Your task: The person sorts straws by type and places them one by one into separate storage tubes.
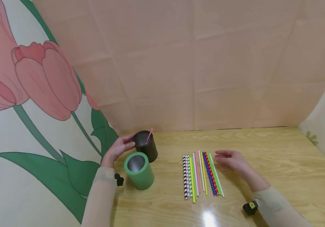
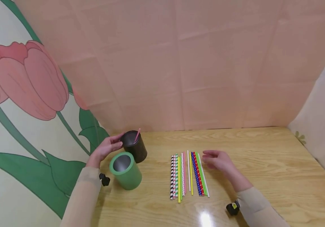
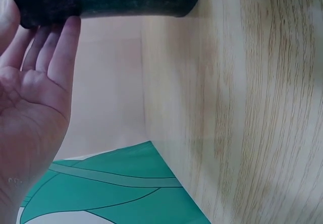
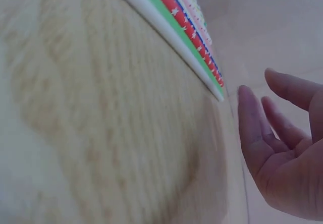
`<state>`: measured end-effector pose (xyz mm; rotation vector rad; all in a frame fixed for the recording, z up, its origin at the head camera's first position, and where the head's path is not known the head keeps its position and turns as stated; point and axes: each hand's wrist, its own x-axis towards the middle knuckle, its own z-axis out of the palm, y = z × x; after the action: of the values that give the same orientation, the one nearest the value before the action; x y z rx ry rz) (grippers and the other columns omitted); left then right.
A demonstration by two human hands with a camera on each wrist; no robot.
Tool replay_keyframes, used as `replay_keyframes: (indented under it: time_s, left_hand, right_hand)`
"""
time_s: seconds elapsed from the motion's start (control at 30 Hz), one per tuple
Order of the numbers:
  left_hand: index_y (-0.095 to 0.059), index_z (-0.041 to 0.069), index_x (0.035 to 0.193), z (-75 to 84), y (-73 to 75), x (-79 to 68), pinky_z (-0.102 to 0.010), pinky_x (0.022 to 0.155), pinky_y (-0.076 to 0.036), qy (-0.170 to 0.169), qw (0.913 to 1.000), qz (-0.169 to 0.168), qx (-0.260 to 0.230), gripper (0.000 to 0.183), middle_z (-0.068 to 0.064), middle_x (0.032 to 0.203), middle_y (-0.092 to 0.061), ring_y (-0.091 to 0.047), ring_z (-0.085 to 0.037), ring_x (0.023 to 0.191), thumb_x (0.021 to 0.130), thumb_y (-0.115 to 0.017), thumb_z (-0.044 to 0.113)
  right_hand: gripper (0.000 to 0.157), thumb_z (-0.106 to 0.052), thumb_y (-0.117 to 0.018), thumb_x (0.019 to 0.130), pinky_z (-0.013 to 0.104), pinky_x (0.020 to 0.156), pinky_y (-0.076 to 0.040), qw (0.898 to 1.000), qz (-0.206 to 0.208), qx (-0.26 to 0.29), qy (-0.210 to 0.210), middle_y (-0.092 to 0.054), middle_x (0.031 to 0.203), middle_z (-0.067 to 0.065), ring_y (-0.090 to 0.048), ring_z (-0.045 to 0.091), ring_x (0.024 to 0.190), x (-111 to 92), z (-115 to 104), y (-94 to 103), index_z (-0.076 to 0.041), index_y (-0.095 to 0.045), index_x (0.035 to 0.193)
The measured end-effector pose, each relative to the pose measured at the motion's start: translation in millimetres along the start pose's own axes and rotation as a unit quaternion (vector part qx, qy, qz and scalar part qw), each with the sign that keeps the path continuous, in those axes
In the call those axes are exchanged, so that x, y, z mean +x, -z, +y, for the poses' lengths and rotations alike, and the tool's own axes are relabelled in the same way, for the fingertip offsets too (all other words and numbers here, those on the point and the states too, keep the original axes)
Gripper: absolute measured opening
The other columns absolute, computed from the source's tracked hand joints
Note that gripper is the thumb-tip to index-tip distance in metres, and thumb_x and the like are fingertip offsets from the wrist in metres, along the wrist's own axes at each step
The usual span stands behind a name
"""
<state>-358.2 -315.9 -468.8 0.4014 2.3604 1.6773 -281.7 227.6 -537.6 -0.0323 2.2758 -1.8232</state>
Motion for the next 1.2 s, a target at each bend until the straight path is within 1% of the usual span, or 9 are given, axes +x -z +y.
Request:
replay_keyframes:
  time_s: [0.17, 0.3, 0.43, 0.57, 0.7, 0.77, 0.87, 1.07, 1.2]
  left_hand:
    - [-0.04, 0.008, 0.165, -2.7, 0.3, 1.9, -0.042, 0.11, -0.051, 0.006, 1.0, 0.0, -0.004, 0.061, -0.019, 0.169, -0.037, -0.05, -0.037, 0.144, 0.109, -0.063, 0.009]
    - [-0.041, 0.008, 0.165, -6.7, -0.1, 3.0, -0.045, 0.11, -0.051, 0.002, 1.0, -0.002, 0.003, 0.061, -0.019, 0.168, -0.039, -0.052, -0.038, 0.143, 0.109, -0.064, 0.01]
    - [-0.042, 0.007, 0.164, -7.7, -0.7, 5.4, -0.045, 0.11, -0.052, 0.002, 1.0, 0.0, 0.002, 0.06, -0.019, 0.167, -0.04, -0.052, -0.037, 0.143, 0.108, -0.064, 0.01]
    - [-0.041, 0.007, 0.165, -6.4, -2.6, 6.7, -0.044, 0.111, -0.05, 0.006, 1.0, -0.001, -0.003, 0.06, -0.02, 0.168, -0.038, -0.051, -0.037, 0.144, 0.109, -0.063, 0.01]
    - [-0.04, 0.008, 0.166, -7.4, -1.2, 4.8, -0.044, 0.112, -0.049, 0.012, 0.9999, -0.002, -0.005, 0.061, -0.019, 0.17, -0.035, -0.048, -0.037, 0.146, 0.11, -0.062, 0.01]
    - [-0.039, 0.008, 0.166, -8.9, -0.1, 4.6, -0.044, 0.112, -0.049, 0.009, 0.9999, -0.003, -0.005, 0.061, -0.02, 0.169, -0.035, -0.048, -0.038, 0.146, 0.11, -0.062, 0.011]
    - [-0.039, 0.007, 0.165, -10.5, 1.1, 5.5, -0.043, 0.112, -0.049, 0.001, 1.0, -0.003, -0.004, 0.061, -0.022, 0.169, -0.035, -0.048, -0.039, 0.146, 0.11, -0.063, 0.013]
    - [-0.04, 0.008, 0.165, -9.9, 1.2, 6.2, -0.043, 0.111, -0.05, -0.003, 1.0, -0.003, -0.006, 0.061, -0.022, 0.169, -0.036, -0.048, -0.039, 0.146, 0.109, -0.064, 0.012]
    - [-0.041, 0.008, 0.165, -9.4, 1.3, 8.1, -0.044, 0.111, -0.05, -0.003, 1.0, -0.004, -0.007, 0.061, -0.021, 0.169, -0.036, -0.048, -0.038, 0.146, 0.109, -0.064, 0.012]
  right_hand:
    - [0.057, -0.014, -0.075, 0.101, 0.041, 0.092, -0.062, 0.998, -0.018, -0.061, -0.011, -0.066, 0.138, 0.027, -0.069, 0.034, 0.119, 1, 8, 2.4, 0.01, -0.054, 0.148]
    - [0.06, -0.018, -0.081, 0.097, 0.041, 0.094, -0.061, 0.995, -0.014, -0.093, -0.014, -0.07, 0.135, 0.022, -0.069, 0.035, 0.12, 1, 17, -0.4, 0.007, -0.059, 0.146]
    - [0.062, -0.022, -0.084, 0.095, 0.043, 0.099, -0.058, 0.994, -0.001, -0.107, -0.02, -0.071, 0.133, 0.02, -0.068, 0.035, 0.122, -1, 20, -3.8, 0.005, -0.061, 0.145]
    - [0.064, -0.023, -0.087, 0.092, 0.043, 0.098, -0.059, 0.993, 0.008, -0.114, -0.024, -0.072, 0.131, 0.018, -0.069, 0.033, 0.119, 0, 22, -5.4, 0.005, -0.061, 0.144]
    - [0.065, -0.025, -0.089, 0.09, 0.041, 0.097, -0.059, 0.991, 0.016, -0.129, -0.021, -0.074, 0.128, 0.016, -0.07, 0.03, 0.117, 2, 26, -8.1, 0.005, -0.063, 0.142]
    - [0.064, -0.026, -0.09, 0.089, 0.041, 0.096, -0.059, 0.99, 0.023, -0.136, -0.022, -0.075, 0.126, 0.015, -0.07, 0.03, 0.115, 3, 27, -9.7, 0.004, -0.065, 0.14]
    - [0.063, -0.023, -0.09, 0.089, 0.041, 0.093, -0.061, 0.99, 0.031, -0.134, -0.024, -0.075, 0.123, 0.016, -0.07, 0.029, 0.112, 4, 25, -11.2, 0.006, -0.065, 0.138]
    - [0.058, -0.01, -0.091, 0.087, 0.035, 0.084, -0.063, 0.995, 0.036, -0.094, -0.025, -0.073, 0.118, 0.018, -0.071, 0.025, 0.102, 7, 22, -13.5, 0.012, -0.064, 0.134]
    - [0.055, -0.003, -0.089, 0.086, 0.036, 0.081, -0.064, 0.995, 0.039, -0.088, -0.019, -0.072, 0.115, 0.02, -0.071, 0.024, 0.098, 9, 21, -13.9, 0.015, -0.064, 0.131]
